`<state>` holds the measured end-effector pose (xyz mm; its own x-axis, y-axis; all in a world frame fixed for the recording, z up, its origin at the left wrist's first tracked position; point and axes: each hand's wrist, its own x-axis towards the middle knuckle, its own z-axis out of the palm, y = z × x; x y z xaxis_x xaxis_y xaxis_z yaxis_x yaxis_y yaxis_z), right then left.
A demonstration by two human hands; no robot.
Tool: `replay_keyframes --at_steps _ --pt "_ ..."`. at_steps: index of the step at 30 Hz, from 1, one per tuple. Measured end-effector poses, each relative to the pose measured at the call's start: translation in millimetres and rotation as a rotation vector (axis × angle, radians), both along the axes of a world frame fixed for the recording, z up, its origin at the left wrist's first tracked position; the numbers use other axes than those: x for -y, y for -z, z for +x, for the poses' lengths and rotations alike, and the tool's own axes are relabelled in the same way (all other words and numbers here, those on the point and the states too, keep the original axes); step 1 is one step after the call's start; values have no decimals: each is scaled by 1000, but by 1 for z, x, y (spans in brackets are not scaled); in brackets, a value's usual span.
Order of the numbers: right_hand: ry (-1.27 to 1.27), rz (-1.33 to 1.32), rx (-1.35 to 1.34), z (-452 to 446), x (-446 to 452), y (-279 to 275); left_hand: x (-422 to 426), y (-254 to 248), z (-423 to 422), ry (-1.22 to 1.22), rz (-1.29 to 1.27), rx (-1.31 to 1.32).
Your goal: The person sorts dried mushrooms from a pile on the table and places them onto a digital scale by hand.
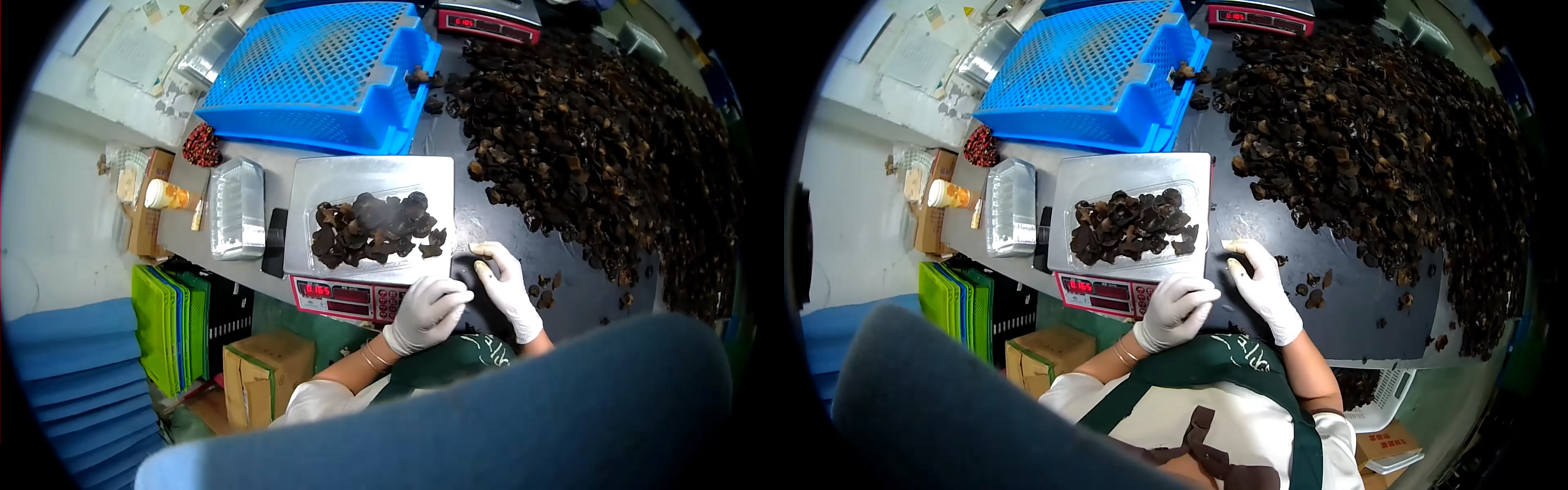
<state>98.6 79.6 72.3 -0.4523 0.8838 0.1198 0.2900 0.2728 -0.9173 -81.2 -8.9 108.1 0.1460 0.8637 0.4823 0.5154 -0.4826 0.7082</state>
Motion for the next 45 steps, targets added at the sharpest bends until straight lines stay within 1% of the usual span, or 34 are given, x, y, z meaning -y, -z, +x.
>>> replay_keyframes --at_steps 3,5,7,9,12,13,15,17,19,21,22,23,25,27,29,30,31,33,34,35,37,38,39,40,41,42,43,44,45 --pt "-19 -42 13 4 6 3 1 0 9 38 -10 43" --pt "-18 -18 18 6 8 1 3 -1 10 63 -22 46" --pt "-34 -67 -20 8 8 1 5 1 10 96 -33 53" --pt "-35 10 -25 9 8 4 7 4 9 111 -54 23" --pt "-34 1 -22 11 11 0 6 4 9 126 -41 20" --pt "-14 61 40 14 13 3 5 3 11 134 -23 25" --pt "-21 162 99 23 19 7 6 4 12 153 -72 31" --pt "-19 142 212 40 27 14 7 3 15 170 -139 54" --pt "53 174 342 60 36 26 7 5 19 180 -187 77" --pt "236 306 520 82 42 36 7 9 22 225 -245 90" --pt "290 325 587 95 44 38 7 11 25 240 -256 97" --pt "378 325 716 101 48 34 6 11 27 250 -268 101" --pt "411 313 837 118 53 48 4 15 31 276 -278 110" --pt "394 275 803 130 54 60 1 22 36 308 -311 107" --pt "386 249 582 136 54 76 -3 31 42 353 -351 42" --pt "424 239 535 136 53 71 -4 38 47 383 -361 25" --pt "433 236 536 139 53 74 -5 48 52 410 -371 6" --pt "533 274 465 148 54 82 -7 71 63 501 -363 -20" --pt "568 242 355 152 56 78 -8 79 71 528 -349 -44" --pt "631 141 267 155 59 79 -9 88 77 551 -333 -68" --pt "794 -196 -152 154 61 63 -13 95 89 569 -287 -84" --pt "792 -222 -234 159 60 64 -14 100 94 567 -515 37" --pt "773 -375 -353 163 62 61 -14 106 99 558 -741 159" --pt "750 -359 -302 157 63 51 -16 111 103 601 -1159 458" --pt "725 -343 -250 149 66 40 -17 114 105 603 -1160 455" --pt "602 -378 -172 142 71 26 -20 112 106 569 -1431 768" --pt "445 -295 -59 134 71 18 -22 111 107 512 -1688 1092" --pt "343 -411 -123 125 73 6 -21 122 103 614 -1707 1224" --pt "238 -528 -186 116 73 -6 -22 106 101 574 -1732 1288"
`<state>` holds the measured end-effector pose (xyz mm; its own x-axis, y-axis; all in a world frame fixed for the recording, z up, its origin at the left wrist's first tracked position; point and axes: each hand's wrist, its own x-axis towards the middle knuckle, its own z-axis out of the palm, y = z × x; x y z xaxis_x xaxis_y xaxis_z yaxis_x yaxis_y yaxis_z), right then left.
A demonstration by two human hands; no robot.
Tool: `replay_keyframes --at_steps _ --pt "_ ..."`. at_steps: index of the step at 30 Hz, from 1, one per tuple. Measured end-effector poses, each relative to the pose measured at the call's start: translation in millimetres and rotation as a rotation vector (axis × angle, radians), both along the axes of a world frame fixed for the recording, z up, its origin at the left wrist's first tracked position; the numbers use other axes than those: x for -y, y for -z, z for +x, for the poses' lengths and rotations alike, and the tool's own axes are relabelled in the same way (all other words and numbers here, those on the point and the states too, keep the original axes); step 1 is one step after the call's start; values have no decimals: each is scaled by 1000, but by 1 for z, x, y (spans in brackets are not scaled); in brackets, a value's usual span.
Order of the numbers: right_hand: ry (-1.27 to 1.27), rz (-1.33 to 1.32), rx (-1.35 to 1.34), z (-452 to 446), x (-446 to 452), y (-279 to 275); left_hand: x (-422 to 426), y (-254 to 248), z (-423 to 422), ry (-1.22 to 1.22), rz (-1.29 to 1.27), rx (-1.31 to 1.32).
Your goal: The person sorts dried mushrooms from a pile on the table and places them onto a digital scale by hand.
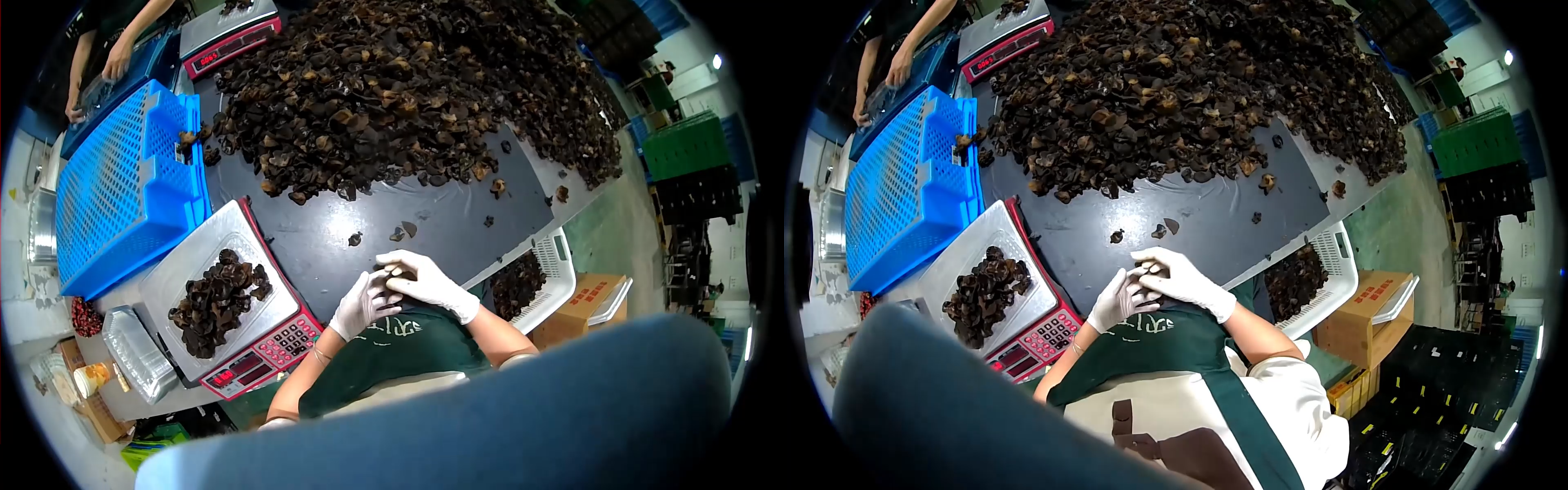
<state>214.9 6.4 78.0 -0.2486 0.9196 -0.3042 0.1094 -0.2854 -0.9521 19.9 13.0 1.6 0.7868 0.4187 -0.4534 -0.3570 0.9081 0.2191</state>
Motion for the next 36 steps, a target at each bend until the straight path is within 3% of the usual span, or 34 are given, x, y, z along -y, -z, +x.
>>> replay_keyframes --at_steps 3,4,7,8,10,12,13,14,15,19,23,24,26,28,30,32,34,36 --pt "27 196 255 -3 -11 28 6 13 -10 -77 -91 -97" --pt "51 220 375 -4 -22 35 9 13 -14 -63 22 -232" --pt "53 284 492 -5 -50 42 14 19 -14 97 651 -548" --pt "81 349 538 -8 -61 52 17 28 -10 84 742 -524" --pt "135 424 505 -20 -87 64 16 24 4 -113 1305 -577" --pt "237 682 669 -33 -113 72 12 17 8 64 1571 -661" --pt "236 687 666 -38 -123 73 13 23 9 131 1676 -678" --pt "178 604 848 -43 -131 73 13 32 11 200 1779 -695" --pt "118 516 1027 -45 -138 75 7 36 15 461 1883 -752" --pt "156 631 827 -35 -147 94 6 38 19 510 1935 -789" --pt "245 493 515 -31 -124 78 9 32 7 -114 1545 -646" --pt "245 454 442 -31 -117 77 9 13 3 -199 1339 -674" --pt "197 313 166 -42 -105 62 7 -30 -16 -290 1225 -766" --pt "104 377 21 -73 -99 2 0 -85 -45 -445 1297 -883" --pt "-67 572 231 -90 -105 -8 -10 -103 -80 -643 1598 -1137" --pt "-96 614 210 -111 -116 -6 -21 -111 -110 -712 1771 -1586" --pt "-117 597 272 -124 -127 1 -28 -126 -122 -443 1732 -2002" --pt "-112 554 390 -130 -136 11 -29 -104 -137 -245 1769 -2067"
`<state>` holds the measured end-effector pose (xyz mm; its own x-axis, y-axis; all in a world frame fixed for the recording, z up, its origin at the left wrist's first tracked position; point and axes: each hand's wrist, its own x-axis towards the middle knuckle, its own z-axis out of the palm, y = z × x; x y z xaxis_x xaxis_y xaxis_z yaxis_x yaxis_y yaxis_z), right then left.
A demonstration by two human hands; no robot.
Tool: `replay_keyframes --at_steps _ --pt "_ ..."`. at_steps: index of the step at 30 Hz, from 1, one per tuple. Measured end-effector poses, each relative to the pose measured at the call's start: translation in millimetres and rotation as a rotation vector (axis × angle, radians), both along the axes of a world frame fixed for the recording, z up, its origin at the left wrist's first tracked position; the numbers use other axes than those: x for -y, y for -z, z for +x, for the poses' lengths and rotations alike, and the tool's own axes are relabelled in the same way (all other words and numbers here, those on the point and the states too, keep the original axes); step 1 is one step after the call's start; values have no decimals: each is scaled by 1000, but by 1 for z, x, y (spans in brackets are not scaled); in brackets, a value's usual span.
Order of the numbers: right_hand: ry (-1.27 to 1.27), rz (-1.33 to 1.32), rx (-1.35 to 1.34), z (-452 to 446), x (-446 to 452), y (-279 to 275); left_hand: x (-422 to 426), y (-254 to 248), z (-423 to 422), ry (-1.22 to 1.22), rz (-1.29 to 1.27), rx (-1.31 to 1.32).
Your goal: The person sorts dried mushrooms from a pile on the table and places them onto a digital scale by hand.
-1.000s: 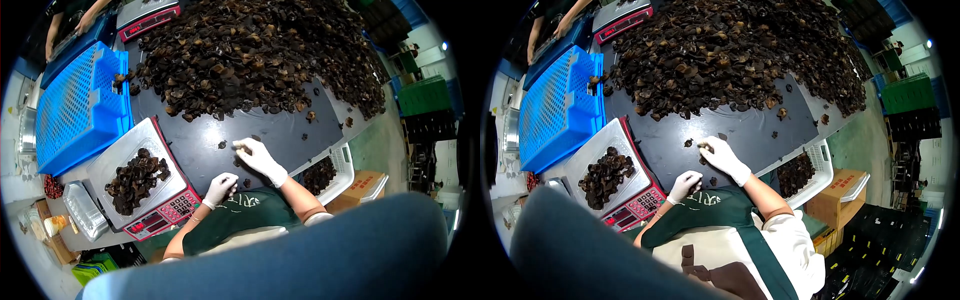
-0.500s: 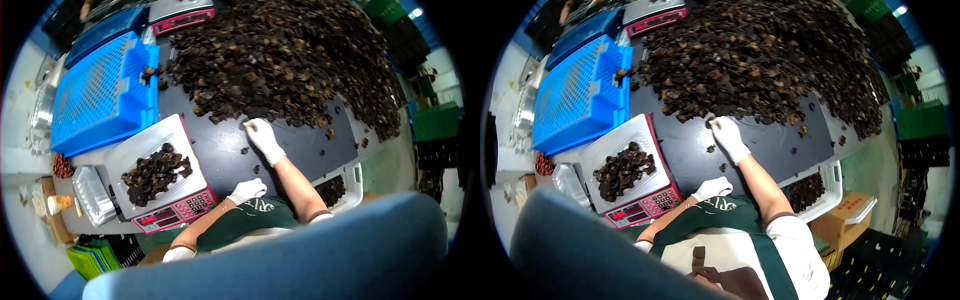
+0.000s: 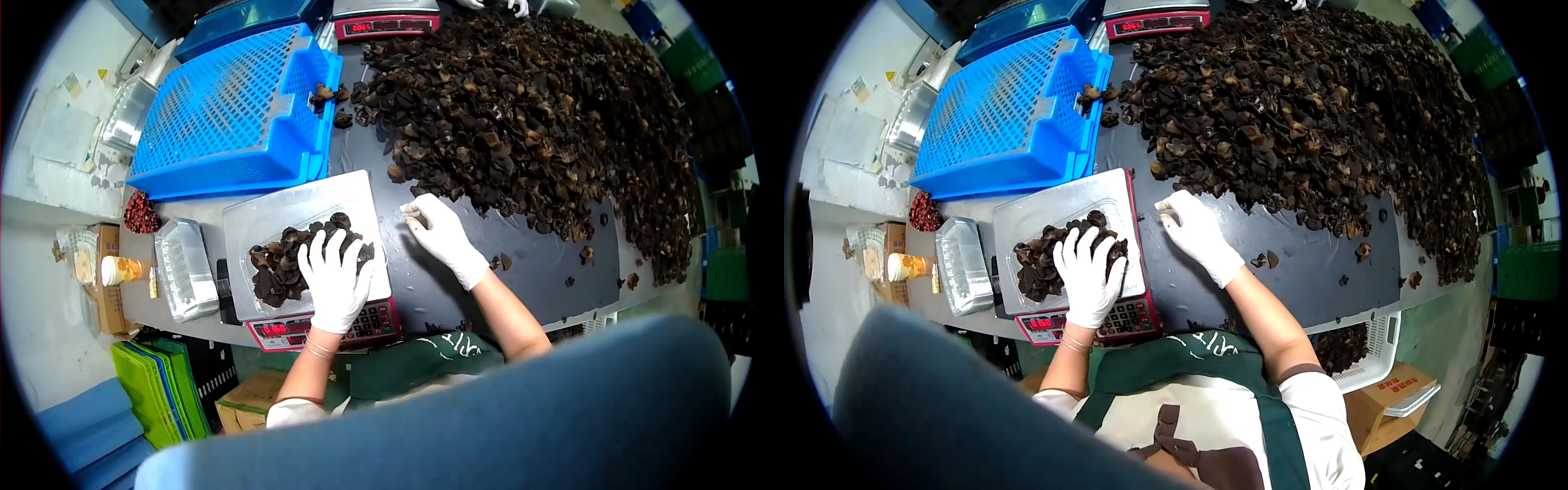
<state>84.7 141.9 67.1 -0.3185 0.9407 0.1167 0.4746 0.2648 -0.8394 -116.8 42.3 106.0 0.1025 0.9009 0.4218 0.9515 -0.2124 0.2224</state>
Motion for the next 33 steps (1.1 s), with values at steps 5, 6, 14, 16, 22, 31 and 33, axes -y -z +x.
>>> replay_keyframes --at_steps 5,6,14,16,22,31,33 --pt "-184 108 337 -18 -1 38 20 -13 -19 71 162 189" --pt "-234 43 429 -27 3 38 24 -21 -26 30 196 236" --pt "-7 198 177 -26 4 69 71 -16 -117 -457 459 513" --pt "107 22 8 -18 -6 44 80 -23 -126 -561 524 551" --pt "-134 216 -95 -48 -12 -23 85 -14 -138 -605 482 435" --pt "-57 -234 -171 -21 12 -20 79 -1 -131 -611 -185 559" --pt "-148 -351 -7 -13 20 -29 80 4 -132 -547 -231 368"
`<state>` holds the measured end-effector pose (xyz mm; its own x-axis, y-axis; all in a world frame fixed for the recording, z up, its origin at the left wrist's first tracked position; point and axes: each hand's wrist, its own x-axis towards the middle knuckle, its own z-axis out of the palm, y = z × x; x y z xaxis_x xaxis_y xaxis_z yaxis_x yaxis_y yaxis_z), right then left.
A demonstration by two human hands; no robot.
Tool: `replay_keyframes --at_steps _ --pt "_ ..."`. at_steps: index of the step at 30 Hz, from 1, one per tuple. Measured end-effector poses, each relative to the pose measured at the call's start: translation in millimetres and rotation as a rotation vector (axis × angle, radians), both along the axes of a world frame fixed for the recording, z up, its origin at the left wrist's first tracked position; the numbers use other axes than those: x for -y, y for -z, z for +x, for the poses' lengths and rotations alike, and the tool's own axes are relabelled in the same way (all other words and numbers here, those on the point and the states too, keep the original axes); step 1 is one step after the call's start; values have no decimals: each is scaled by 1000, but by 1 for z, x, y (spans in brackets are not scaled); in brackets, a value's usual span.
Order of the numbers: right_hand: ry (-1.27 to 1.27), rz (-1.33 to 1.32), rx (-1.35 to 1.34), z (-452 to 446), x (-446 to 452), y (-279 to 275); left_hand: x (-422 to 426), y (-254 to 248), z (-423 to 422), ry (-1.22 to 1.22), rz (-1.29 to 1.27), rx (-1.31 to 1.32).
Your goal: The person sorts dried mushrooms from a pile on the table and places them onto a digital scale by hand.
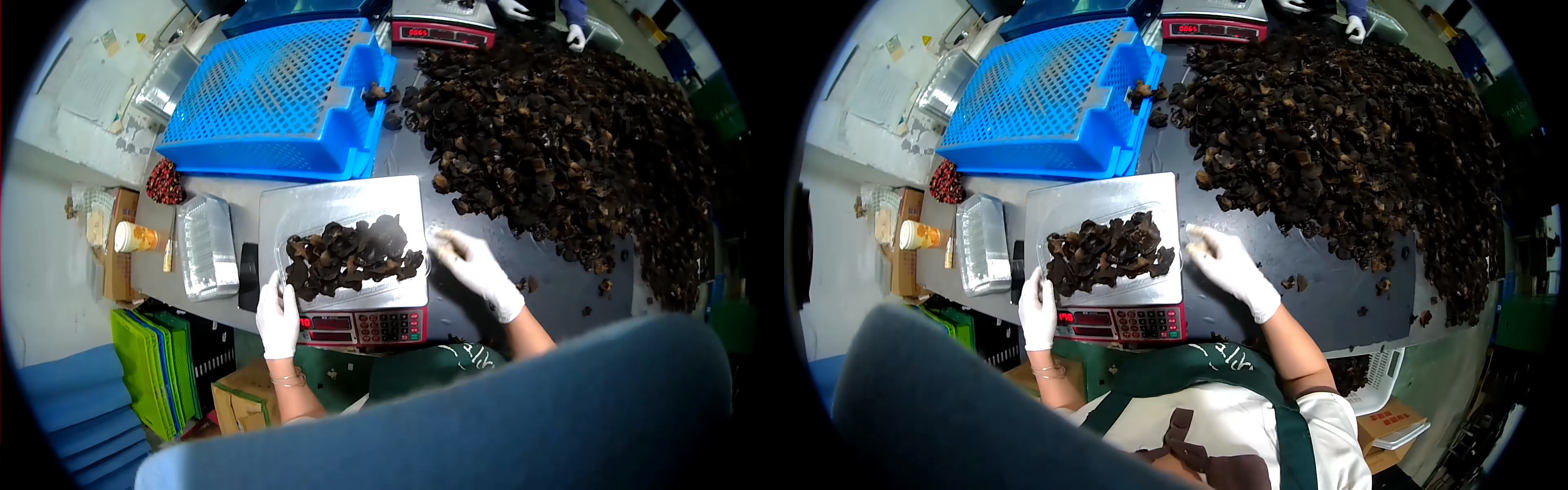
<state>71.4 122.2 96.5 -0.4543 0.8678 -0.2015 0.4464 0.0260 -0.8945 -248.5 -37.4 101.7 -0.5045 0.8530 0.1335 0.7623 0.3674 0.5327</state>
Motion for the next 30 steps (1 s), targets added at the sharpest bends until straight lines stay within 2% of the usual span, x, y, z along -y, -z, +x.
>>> replay_keyframes --at_steps 1,2,3,5,7,10,11,14,17,20,24,26,29,30 --pt "-74 -29 46 -1 5 -8 0 11 -3 42 30 -37" --pt "-124 -93 -40 -4 9 -3 -4 17 -5 99 174 -98" --pt "-147 -85 -36 -11 12 -4 -5 20 -8 104 185 -100" --pt "-77 -102 -111 -23 9 7 -7 21 -14 -80 48 429" --pt "-45 -80 -141 -35 -6 14 -16 31 -24 -114 196 721" --pt "-62 89 -156 -60 -41 -4 -40 21 -45 -115 328 827" --pt "-63 211 -283 -77 -58 -7 -52 22 -57 -123 404 876" --pt "-48 165 -288 -115 -103 -34 -89 14 -84 -107 521 877" --pt "-53 156 -461 -151 -145 -16 -126 24 -123 -121 526 867" --pt "-26 -39 -519 -163 -160 -15 -160 36 -144 -186 545 844" --pt "-29 -116 -447 -142 -138 -15 -198 30 -159 -251 587 938" --pt "-39 -116 -411 -117 -119 -28 -210 29 -165 -170 710 1089" --pt "-23 -66 -438 -74 -105 -6 -199 29 -177 -76 747 949" --pt "19 -117 -361 -52 -99 -3 -190 41 -194 -105 698 797"
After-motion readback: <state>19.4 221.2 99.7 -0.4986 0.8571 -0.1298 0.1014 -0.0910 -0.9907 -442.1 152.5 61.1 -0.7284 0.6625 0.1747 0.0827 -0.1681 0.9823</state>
